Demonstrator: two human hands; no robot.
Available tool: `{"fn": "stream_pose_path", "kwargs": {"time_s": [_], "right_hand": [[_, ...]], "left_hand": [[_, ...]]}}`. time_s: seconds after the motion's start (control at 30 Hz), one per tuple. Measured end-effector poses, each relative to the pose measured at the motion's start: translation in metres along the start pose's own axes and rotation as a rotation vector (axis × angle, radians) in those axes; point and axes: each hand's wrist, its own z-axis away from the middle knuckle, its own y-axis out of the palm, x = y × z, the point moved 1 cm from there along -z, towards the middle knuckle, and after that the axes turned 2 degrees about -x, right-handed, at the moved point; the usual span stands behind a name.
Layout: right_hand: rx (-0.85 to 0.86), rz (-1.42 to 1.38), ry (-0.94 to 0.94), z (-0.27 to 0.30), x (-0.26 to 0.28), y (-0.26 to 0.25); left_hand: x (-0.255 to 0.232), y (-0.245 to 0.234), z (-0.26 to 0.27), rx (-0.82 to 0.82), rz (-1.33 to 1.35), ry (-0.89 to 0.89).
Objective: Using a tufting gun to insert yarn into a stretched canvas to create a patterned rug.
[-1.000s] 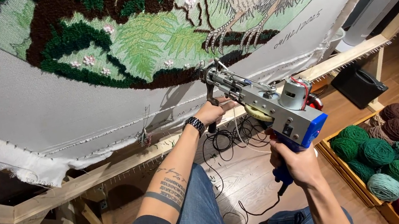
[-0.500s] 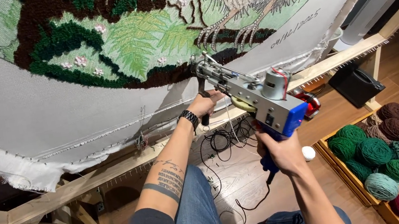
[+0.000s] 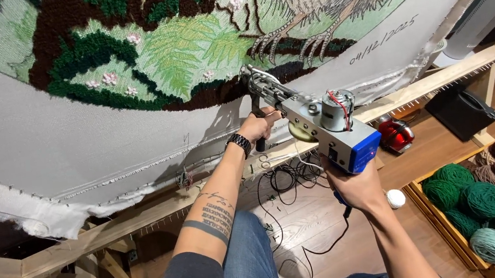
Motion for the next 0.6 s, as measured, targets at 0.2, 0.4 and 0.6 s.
{"fn": "stream_pose_path", "kwargs": {"time_s": [0.2, 0.4, 0.6], "right_hand": [[-0.007, 0.028, 0.009, -0.001, -0.029, -0.014], [-0.017, -0.062, 0.012, 0.014, -0.034, -0.032], [0.012, -0.216, -0.054, 0.036, 0.018, -0.046]], "left_hand": [[-0.031, 0.008, 0.019, 0.014, -0.057, -0.028], [-0.104, 0.042, 0.097, 0.06, -0.07, -0.125], [-0.043, 0.066, 0.068, 0.182, 0.088, -0.044]]}}
